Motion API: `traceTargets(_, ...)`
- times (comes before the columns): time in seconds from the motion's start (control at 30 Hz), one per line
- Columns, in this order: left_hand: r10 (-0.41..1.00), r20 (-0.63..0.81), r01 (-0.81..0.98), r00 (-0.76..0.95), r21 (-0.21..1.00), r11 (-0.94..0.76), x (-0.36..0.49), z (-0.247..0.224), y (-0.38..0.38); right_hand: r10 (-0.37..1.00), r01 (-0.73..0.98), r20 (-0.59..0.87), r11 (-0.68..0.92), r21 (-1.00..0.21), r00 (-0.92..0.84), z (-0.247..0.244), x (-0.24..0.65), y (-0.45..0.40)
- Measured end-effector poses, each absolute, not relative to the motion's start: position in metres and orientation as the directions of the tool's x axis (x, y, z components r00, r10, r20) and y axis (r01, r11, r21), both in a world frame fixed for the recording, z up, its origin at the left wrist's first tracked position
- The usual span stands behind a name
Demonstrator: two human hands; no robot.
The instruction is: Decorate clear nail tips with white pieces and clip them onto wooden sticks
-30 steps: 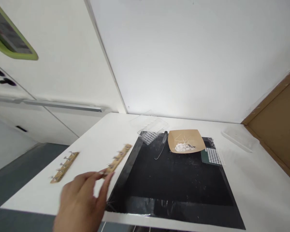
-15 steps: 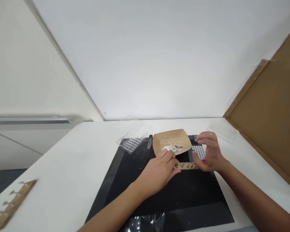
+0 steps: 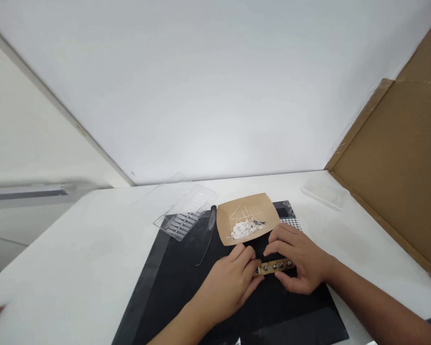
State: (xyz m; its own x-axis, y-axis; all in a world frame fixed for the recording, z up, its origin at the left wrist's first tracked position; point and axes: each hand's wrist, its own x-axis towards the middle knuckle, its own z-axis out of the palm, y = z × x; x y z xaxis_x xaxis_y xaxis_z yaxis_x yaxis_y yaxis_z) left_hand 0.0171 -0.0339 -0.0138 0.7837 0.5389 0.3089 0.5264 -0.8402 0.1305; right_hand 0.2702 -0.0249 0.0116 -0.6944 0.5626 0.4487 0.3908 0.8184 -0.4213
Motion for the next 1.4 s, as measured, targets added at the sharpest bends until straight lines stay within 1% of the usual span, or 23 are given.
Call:
traceTargets(0.2,0.571,0.298,0.53,0.765,0.212,-0.821,0.014,-0.013,-0.033,0.566,0.39,0.392,0.807,-0.443,-0.726,0.01,0.272,-0.022)
traceTargets(0.33,0.589,0.322,0.52,0.741,0.281,-0.807,0.011,-0.014,-0.029,0.574,0.398,0.373,0.799,-0.45,-0.729,0.008,0.274,-0.02)
traceTargets(0.53,0.585,0.357,0.496,0.728,0.315,-0.809,0.01,-0.013,-0.028,0.57,0.407,0.351,0.801,-0.439,-0.743,0.003,0.27,-0.021)
traceTargets(0.83,0.585,0.389,0.437,0.711,0.408,-0.802,0.008,-0.014,-0.027,0.559,0.397,0.394,0.816,-0.42,-0.73,0.0,0.267,-0.022)
traceTargets(1.1,0.559,0.452,0.383,0.695,0.424,-0.82,0.009,-0.016,-0.025,0.526,0.385,0.443,0.845,-0.371,-0.726,-0.005,0.266,-0.021)
traceTargets(1.27,0.574,0.469,0.378,0.671,0.449,-0.81,0.01,-0.018,-0.026,0.517,0.408,0.464,0.855,-0.319,-0.719,-0.006,0.265,-0.022)
traceTargets(1.4,0.586,0.469,0.377,0.661,0.468,-0.8,0.011,-0.018,-0.026,0.511,0.389,0.465,0.857,-0.338,-0.723,-0.006,0.263,-0.023)
